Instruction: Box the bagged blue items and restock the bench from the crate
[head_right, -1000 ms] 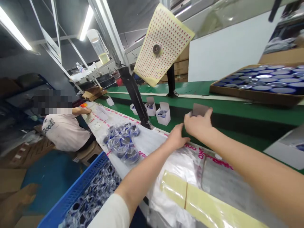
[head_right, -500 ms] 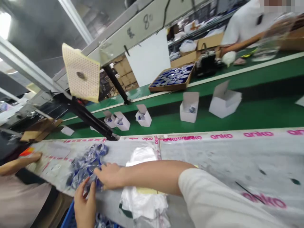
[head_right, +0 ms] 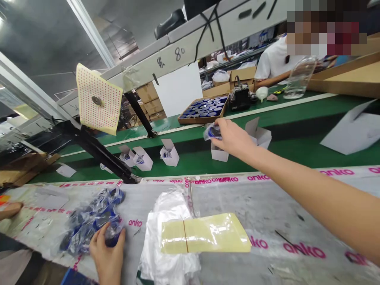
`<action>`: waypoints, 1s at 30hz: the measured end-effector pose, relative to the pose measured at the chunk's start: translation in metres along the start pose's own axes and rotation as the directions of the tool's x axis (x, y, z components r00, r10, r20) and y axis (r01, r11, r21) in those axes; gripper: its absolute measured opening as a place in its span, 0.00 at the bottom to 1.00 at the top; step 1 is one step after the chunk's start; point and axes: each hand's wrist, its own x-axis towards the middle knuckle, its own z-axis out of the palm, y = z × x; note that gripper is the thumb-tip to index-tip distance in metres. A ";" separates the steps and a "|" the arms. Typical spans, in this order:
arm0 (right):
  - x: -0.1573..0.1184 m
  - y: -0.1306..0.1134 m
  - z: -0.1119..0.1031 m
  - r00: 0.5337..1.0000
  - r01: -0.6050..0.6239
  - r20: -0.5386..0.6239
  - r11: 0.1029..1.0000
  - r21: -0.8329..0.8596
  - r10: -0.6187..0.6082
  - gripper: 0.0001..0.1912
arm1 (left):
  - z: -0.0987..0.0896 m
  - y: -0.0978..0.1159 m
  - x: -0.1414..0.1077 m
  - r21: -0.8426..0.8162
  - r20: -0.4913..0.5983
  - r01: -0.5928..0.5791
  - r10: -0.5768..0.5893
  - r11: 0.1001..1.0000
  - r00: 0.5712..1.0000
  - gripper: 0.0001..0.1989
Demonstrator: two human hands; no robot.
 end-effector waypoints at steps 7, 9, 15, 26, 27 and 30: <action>-0.017 0.015 0.036 0.993 0.095 0.101 0.914 -0.394 -0.060 0.18 | 0.000 0.016 -0.013 -0.185 0.072 0.034 -0.021 0.982 0.997 0.27; -0.015 0.015 0.039 0.993 0.045 0.118 0.935 -0.351 -0.004 0.19 | -0.002 0.015 -0.014 -0.213 0.090 0.044 -0.026 0.976 0.996 0.26; -0.014 0.023 0.044 0.990 0.102 0.126 0.942 -0.320 -0.065 0.19 | -0.004 0.016 -0.015 -0.261 0.121 0.113 -0.084 0.959 0.989 0.26; -0.017 0.021 0.054 0.976 0.202 0.156 0.905 -0.374 -0.154 0.18 | -0.004 0.013 -0.014 -0.287 0.154 0.157 -0.116 0.945 0.981 0.26; -0.017 0.019 0.054 0.971 0.216 0.179 0.896 -0.387 -0.157 0.18 | -0.004 0.013 -0.014 -0.289 0.157 0.156 -0.114 0.945 0.981 0.26; -0.016 0.017 0.051 0.954 0.291 0.194 0.855 -0.430 -0.227 0.18 | -0.004 0.010 -0.015 -0.297 0.160 0.149 -0.105 0.943 0.982 0.27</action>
